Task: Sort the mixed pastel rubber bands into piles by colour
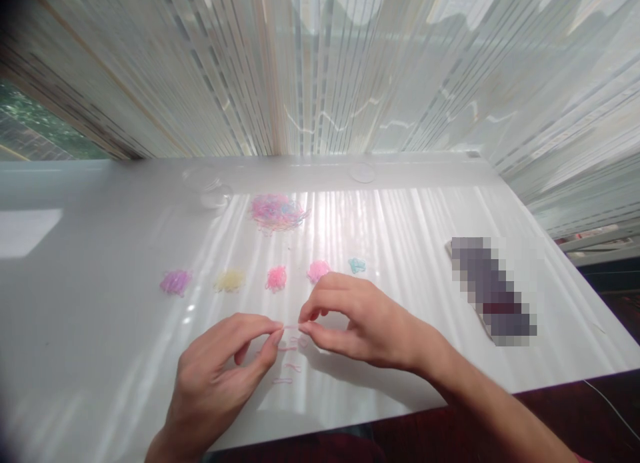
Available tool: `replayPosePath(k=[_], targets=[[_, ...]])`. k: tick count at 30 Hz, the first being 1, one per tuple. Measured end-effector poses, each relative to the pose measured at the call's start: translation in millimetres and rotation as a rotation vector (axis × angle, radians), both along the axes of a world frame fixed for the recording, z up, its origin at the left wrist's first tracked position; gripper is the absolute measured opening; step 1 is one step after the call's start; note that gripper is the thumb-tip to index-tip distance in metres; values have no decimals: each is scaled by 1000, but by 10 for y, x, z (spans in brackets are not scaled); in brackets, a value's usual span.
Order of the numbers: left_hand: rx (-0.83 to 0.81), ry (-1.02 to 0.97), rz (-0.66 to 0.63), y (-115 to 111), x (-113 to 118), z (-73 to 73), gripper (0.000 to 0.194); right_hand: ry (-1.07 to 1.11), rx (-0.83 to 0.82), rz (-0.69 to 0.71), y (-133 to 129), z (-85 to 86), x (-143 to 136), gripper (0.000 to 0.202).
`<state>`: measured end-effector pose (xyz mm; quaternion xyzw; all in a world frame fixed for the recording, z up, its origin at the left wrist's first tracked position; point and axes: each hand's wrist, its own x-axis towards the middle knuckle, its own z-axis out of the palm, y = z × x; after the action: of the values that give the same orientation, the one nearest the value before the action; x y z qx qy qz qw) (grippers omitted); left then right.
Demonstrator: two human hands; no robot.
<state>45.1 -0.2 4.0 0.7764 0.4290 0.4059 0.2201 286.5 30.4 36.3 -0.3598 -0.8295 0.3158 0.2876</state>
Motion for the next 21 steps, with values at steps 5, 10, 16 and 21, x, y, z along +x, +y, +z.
replayPosePath(k=[5, 10, 16, 21], targets=[[47, -8, 86, 31, 106, 71, 9, 108, -288, 50, 259, 117, 57, 5], [69, -6, 126, 89, 154, 54, 12, 112, -408, 21, 389, 82, 64, 7], [55, -19, 161, 119, 178, -10, 12, 109, -289, -65, 317, -33, 89, 10], [54, -10, 137, 112, 180, -25, 10, 114, -233, -84, 273, -80, 72, 3]])
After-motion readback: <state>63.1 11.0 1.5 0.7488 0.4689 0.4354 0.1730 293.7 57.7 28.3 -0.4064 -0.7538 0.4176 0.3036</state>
